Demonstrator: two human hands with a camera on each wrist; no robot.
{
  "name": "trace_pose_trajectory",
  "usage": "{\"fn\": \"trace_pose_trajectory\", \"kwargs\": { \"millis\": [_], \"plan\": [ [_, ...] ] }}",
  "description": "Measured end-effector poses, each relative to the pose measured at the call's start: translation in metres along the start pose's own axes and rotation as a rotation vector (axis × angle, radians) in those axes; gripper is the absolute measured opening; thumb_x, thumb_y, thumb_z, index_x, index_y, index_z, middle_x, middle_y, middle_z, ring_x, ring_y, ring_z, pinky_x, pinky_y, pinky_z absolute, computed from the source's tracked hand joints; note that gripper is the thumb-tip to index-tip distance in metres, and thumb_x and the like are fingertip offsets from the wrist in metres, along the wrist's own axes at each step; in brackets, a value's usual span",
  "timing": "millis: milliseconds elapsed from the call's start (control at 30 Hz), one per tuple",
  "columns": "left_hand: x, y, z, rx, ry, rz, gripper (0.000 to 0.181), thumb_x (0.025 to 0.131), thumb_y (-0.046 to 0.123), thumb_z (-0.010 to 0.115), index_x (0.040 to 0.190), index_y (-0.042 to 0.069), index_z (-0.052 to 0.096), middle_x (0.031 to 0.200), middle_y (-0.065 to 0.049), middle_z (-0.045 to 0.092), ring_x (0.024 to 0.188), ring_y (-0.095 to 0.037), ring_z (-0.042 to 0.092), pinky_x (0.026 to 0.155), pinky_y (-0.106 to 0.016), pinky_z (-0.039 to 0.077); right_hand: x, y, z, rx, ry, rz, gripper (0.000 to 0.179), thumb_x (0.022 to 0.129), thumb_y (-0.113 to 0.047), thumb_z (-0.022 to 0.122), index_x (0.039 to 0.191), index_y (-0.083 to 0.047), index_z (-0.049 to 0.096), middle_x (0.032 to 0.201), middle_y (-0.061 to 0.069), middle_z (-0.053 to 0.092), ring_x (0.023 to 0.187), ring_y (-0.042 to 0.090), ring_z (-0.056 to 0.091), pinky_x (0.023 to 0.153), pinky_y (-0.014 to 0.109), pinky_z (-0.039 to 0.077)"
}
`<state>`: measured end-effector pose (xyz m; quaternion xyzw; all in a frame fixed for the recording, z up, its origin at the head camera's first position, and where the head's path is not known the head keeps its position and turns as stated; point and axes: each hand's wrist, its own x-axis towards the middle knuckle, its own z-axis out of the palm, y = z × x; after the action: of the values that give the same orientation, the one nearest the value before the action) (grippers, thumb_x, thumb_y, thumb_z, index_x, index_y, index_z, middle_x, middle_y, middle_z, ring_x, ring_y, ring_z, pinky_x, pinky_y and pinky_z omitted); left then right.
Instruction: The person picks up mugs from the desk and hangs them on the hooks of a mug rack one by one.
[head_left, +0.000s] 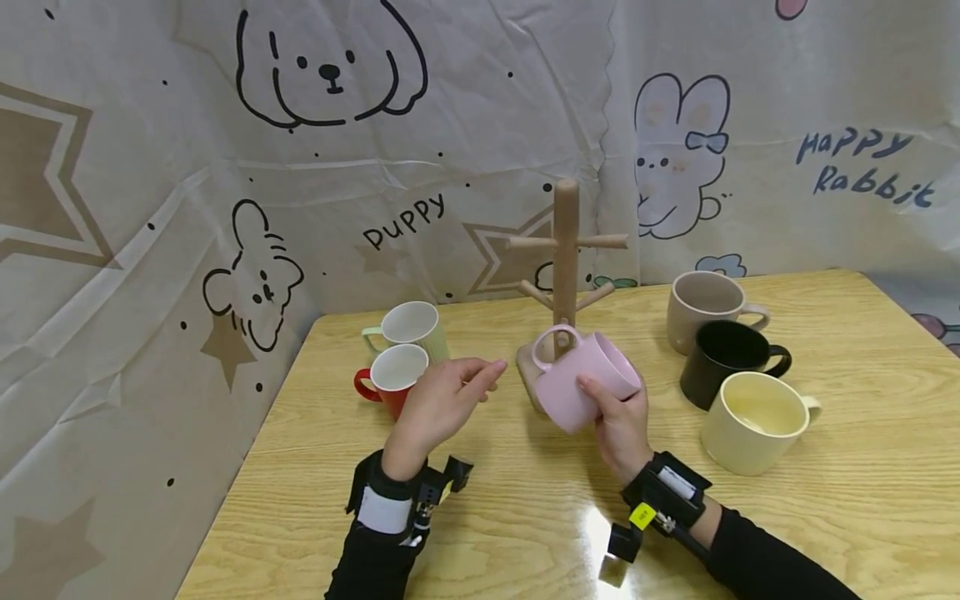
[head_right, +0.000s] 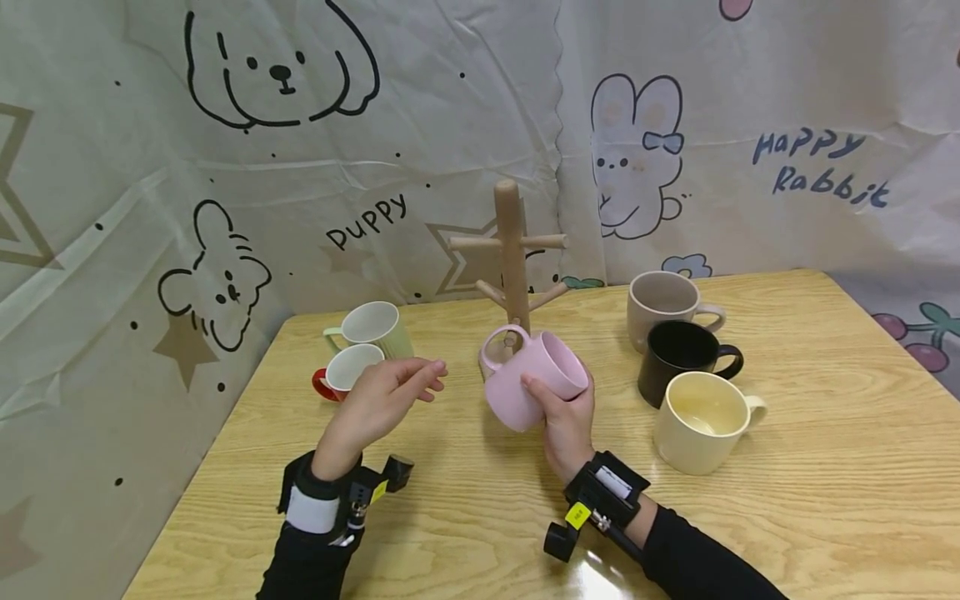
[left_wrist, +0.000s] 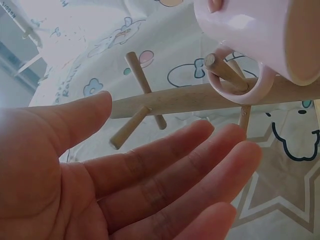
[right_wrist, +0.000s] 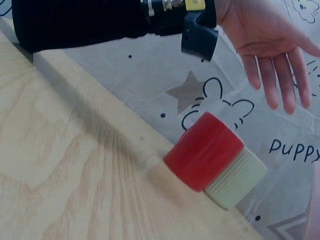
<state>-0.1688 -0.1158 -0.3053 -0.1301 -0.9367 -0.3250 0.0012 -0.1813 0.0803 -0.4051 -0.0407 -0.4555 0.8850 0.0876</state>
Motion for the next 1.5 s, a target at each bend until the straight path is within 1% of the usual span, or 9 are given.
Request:
{"fn": "trace_pose_trajectory", "kwargs": {
  "millis": [167,267,400,533,767,1000,1267,1400,1500],
  "plan": [
    [0.001,0.0,0.0,0.008,-0.006,-0.003,0.036,0.095,0.041,0.045,0.094,0.014,0.069,0.084,-0.001,0.068,0.079,-0.015,0.064,0.065,-0.028,0.047,0.005,0.006,-0.001,0.027,-0.012,0.013,0.059,0.083,0.006,0.055,0.135,-0.016,0.036,0.123,-0.002,0.044,0.115,0.016,0.043,0.097,0.03,0.041],
    [0.001,0.0,0.001,0.015,-0.013,-0.008,0.036,0.095,0.041,0.045,0.093,0.014,0.069,0.083,0.0,0.067,0.079,-0.015,0.063,0.065,-0.027,0.046,0.007,0.01,-0.002,0.061,-0.008,0.049,0.058,0.084,0.005,0.054,0.135,-0.018,0.037,0.123,-0.002,0.043,0.116,0.014,0.043,0.096,0.027,0.042],
    [0.001,0.001,0.002,0.031,-0.019,-0.018,0.036,0.094,0.042,0.045,0.092,0.015,0.069,0.082,0.0,0.067,0.078,-0.014,0.062,0.064,-0.027,0.045,0.009,0.017,0.0,0.118,0.025,0.105,0.052,0.085,0.005,0.053,0.129,-0.019,0.039,0.12,-0.002,0.043,0.112,0.012,0.046,0.091,0.023,0.045],
    [0.001,0.001,0.003,0.041,-0.024,-0.024,0.037,0.094,0.043,0.045,0.092,0.015,0.069,0.081,0.0,0.067,0.078,-0.014,0.061,0.063,-0.026,0.045,0.011,0.022,0.001,0.159,0.04,0.13,0.047,0.085,0.005,0.053,0.124,-0.017,0.04,0.118,-0.001,0.043,0.111,0.012,0.047,0.091,0.022,0.046],
    [0.001,0.001,0.005,0.05,-0.039,-0.027,0.038,0.094,0.044,0.044,0.093,0.015,0.069,0.083,-0.001,0.067,0.078,-0.014,0.061,0.064,-0.027,0.045,0.015,0.023,-0.001,0.162,-0.004,0.169,0.052,0.087,0.002,0.052,0.131,-0.02,0.035,0.123,-0.003,0.04,0.118,0.013,0.042,0.094,0.023,0.044],
    [0.001,0.002,0.004,0.047,-0.048,-0.034,0.039,0.094,0.045,0.044,0.098,0.015,0.069,0.087,-0.002,0.068,0.08,-0.015,0.062,0.065,-0.027,0.046,0.015,0.027,-0.001,0.217,0.003,0.147,0.048,0.087,0.004,0.051,0.127,-0.02,0.038,0.12,-0.002,0.041,0.112,0.011,0.047,0.093,0.023,0.045],
    [0.002,0.001,0.004,0.046,-0.054,-0.046,0.039,0.094,0.045,0.044,0.097,0.016,0.069,0.085,0.0,0.068,0.08,-0.014,0.063,0.065,-0.027,0.046,0.014,0.029,-0.002,0.256,-0.007,0.146,0.039,0.089,-0.002,0.053,0.122,-0.019,0.039,0.117,-0.003,0.043,0.105,0.008,0.052,0.088,0.022,0.047],
    [0.002,0.0,0.005,0.046,-0.052,-0.047,0.039,0.094,0.046,0.044,0.096,0.016,0.07,0.085,0.001,0.068,0.08,-0.014,0.064,0.064,-0.027,0.046,0.013,0.03,-0.002,0.259,0.011,0.143,0.039,0.09,-0.005,0.054,0.122,-0.02,0.037,0.119,-0.004,0.042,0.11,0.01,0.048,0.089,0.022,0.045],
    [0.003,0.0,0.005,0.047,-0.053,-0.046,0.039,0.094,0.046,0.044,0.094,0.016,0.07,0.084,0.001,0.067,0.08,-0.014,0.063,0.064,-0.027,0.046,0.012,0.029,-0.002,0.242,0.037,0.123,0.041,0.091,-0.009,0.053,0.125,-0.019,0.032,0.123,-0.003,0.039,0.117,0.012,0.041,0.095,0.023,0.041]
  ]
}}
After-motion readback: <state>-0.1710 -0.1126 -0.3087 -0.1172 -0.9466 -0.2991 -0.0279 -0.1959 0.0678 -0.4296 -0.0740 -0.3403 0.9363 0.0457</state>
